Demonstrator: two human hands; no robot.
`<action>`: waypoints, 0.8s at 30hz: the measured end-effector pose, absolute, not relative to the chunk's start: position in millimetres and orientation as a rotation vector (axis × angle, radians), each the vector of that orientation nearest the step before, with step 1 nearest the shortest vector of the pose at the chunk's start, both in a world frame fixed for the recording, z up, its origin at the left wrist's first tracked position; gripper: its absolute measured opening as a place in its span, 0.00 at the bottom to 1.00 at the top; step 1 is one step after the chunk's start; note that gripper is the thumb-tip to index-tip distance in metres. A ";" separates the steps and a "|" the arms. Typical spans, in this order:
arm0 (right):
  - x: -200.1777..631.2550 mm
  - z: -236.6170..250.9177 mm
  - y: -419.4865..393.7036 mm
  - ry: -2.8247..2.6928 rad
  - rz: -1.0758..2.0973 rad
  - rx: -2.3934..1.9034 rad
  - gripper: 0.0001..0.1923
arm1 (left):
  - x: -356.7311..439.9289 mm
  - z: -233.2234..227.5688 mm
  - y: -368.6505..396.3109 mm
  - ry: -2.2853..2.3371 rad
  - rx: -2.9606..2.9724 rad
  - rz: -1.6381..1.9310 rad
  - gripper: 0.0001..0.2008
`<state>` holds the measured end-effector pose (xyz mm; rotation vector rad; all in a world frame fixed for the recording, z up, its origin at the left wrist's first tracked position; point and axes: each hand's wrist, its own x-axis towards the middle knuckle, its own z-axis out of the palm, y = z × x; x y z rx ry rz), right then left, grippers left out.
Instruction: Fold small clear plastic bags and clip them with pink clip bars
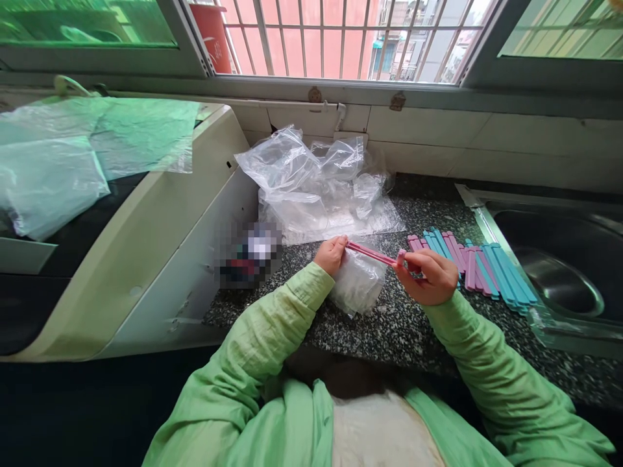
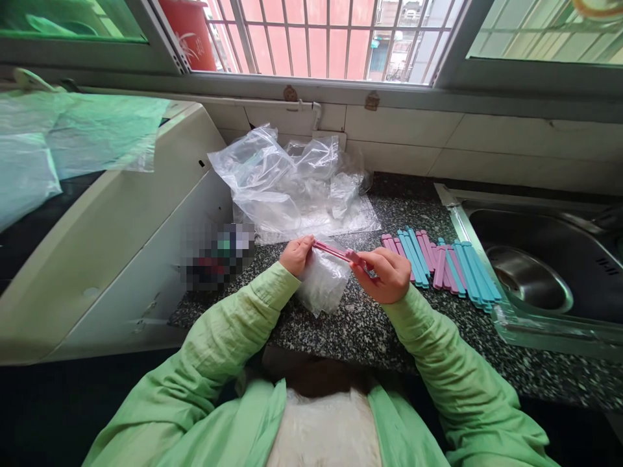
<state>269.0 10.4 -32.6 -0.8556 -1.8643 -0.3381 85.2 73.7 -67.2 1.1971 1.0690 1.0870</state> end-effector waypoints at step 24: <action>280.8 -38.2 12.7 -1.762 -0.341 -0.849 0.06 | 78.9 -62.4 77.6 1.050 1.076 1.243 0.22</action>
